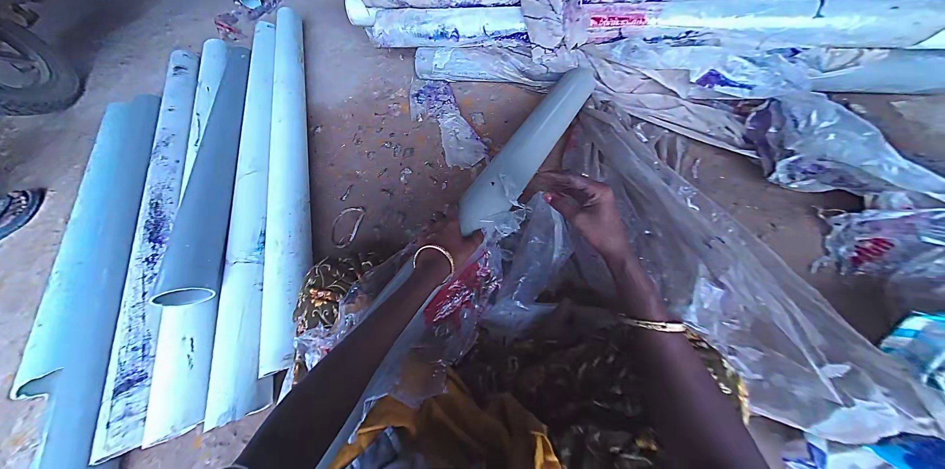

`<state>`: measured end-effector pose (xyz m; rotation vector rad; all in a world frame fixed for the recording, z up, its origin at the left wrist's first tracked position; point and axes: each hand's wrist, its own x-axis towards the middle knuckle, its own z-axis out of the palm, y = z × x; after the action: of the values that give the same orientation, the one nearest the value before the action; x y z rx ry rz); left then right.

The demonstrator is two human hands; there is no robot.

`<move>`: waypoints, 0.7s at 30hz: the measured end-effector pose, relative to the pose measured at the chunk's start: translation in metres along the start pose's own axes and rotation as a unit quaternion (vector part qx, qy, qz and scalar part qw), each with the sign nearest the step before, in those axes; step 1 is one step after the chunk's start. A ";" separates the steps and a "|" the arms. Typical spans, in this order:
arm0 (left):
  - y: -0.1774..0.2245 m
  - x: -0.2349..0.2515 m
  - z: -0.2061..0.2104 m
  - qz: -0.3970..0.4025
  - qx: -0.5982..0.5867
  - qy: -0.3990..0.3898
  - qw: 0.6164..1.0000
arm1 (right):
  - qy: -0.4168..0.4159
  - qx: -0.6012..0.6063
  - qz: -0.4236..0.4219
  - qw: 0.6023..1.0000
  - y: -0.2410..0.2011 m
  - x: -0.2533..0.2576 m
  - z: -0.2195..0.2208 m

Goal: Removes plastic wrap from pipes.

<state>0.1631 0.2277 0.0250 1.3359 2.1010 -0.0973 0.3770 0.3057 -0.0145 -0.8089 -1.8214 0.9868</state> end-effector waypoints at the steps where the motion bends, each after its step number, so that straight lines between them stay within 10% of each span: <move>1: 0.001 0.000 0.000 -0.001 0.002 0.001 1.000 | -0.035 -0.030 -0.024 0.999 -0.004 0.001 0.011; 5: 0.001 0.000 0.000 -0.002 0.007 0.002 1.000 | -0.237 -0.193 0.007 0.952 -0.021 -0.003 0.062; 10: 0.004 -0.002 0.001 -0.007 0.021 0.004 1.000 | -0.164 -0.230 0.077 0.956 -0.034 -0.003 0.069; 14: 0.010 -0.006 0.007 -0.010 0.052 0.019 0.998 | -0.288 -0.297 0.272 0.869 -0.058 0.019 0.073; 21: -0.009 0.011 0.005 0.033 -0.035 0.005 0.999 | -0.316 -0.259 0.284 0.868 -0.035 0.013 0.057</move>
<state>0.1552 0.2303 0.0129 1.3655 2.0475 0.0121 0.3156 0.2829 0.0040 -1.5538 -2.5465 1.2421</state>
